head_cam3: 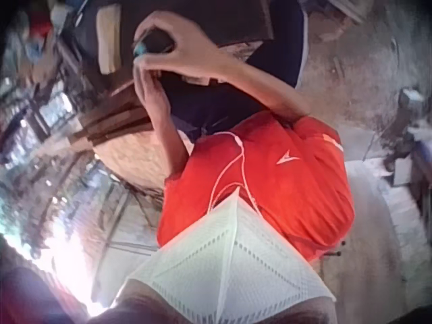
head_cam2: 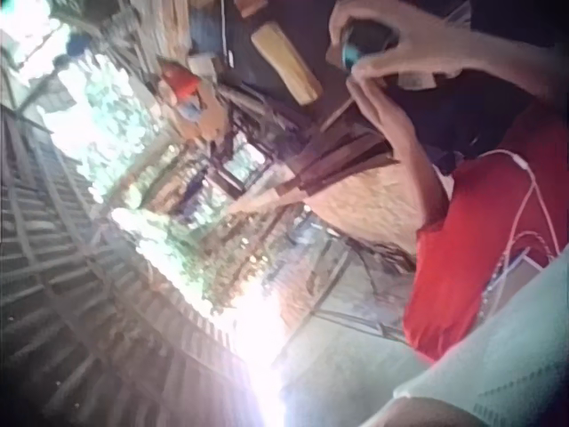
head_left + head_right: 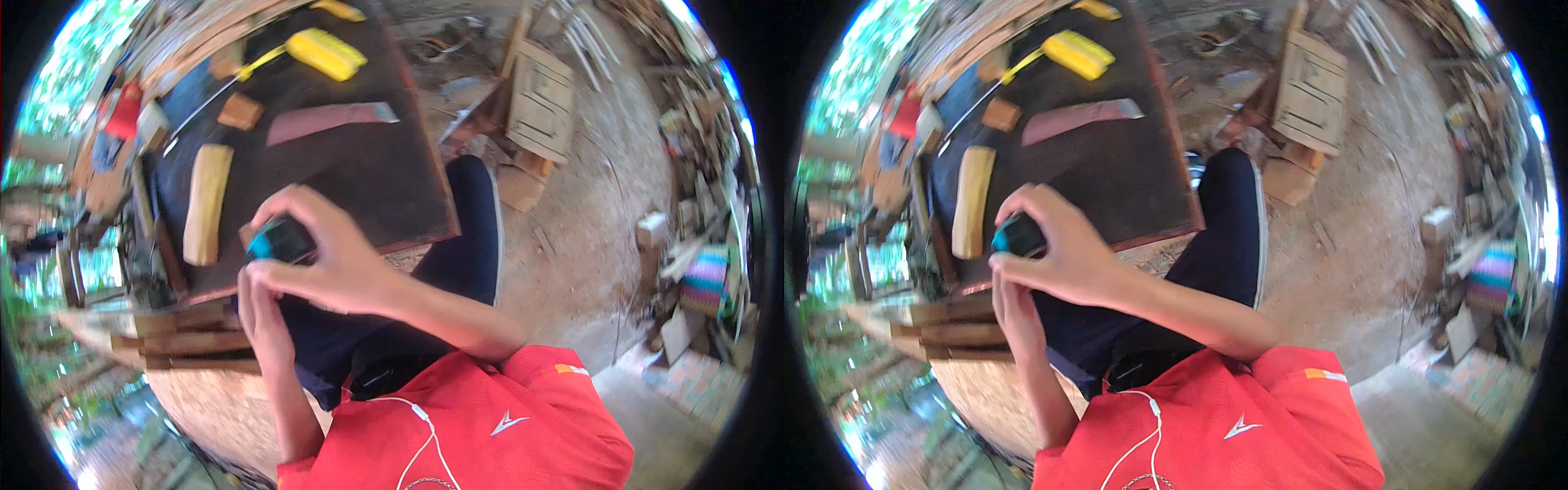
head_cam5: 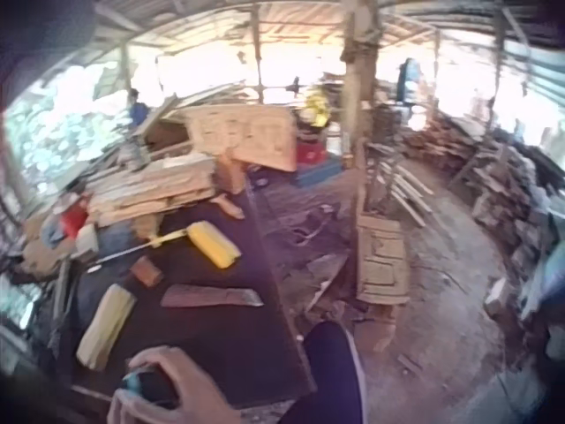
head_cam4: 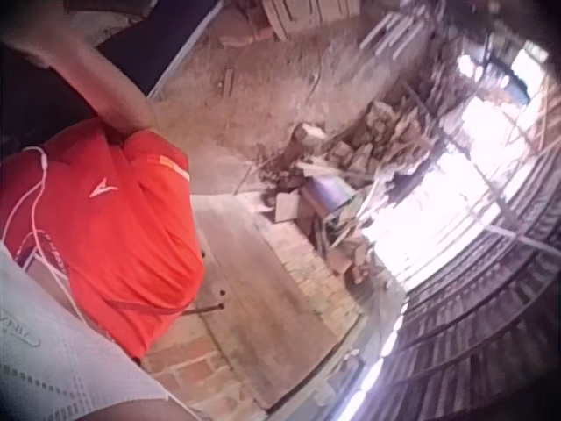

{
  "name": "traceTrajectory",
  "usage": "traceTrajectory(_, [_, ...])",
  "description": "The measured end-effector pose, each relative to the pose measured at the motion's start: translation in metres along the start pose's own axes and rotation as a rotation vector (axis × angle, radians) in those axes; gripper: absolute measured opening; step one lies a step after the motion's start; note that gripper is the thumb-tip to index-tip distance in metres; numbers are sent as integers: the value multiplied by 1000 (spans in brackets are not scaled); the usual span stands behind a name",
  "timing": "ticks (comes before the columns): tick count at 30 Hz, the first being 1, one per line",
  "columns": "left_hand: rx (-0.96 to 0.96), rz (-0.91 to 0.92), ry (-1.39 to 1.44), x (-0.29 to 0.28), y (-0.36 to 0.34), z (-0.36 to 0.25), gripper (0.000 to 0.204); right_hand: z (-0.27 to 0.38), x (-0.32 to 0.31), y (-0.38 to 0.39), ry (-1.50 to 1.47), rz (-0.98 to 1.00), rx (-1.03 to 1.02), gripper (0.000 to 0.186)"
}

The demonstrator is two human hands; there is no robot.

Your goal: Measuring and carving wood blocks with a chisel and tape measure.

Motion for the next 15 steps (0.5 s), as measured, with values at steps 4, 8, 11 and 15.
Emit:
traceTrajectory(4, [-6,98,-4,5,-13,0,24,2,-9,-10,79,1,-1,38])
traceTrajectory(8, [-37,139,56,6,-18,0,24,2,-11,-12,51,28,160,37])
traceTrajectory(11, [-137,156,80,3,-18,-2,24,-1,-12,-15,115,58,128,38])
traceTrajectory(15, [-118,134,25,5,-17,-9,24,2,-12,-12,88,72,191,37])
Point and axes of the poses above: each hand's wrist, its own y-axis away from the middle knuckle, its own x-axis out of the palm, z = x × y, the point moved 4 cm from there along -y, towards the middle knuckle, and after that the axes turned 5 degrees about x, right-handed, at the moved point
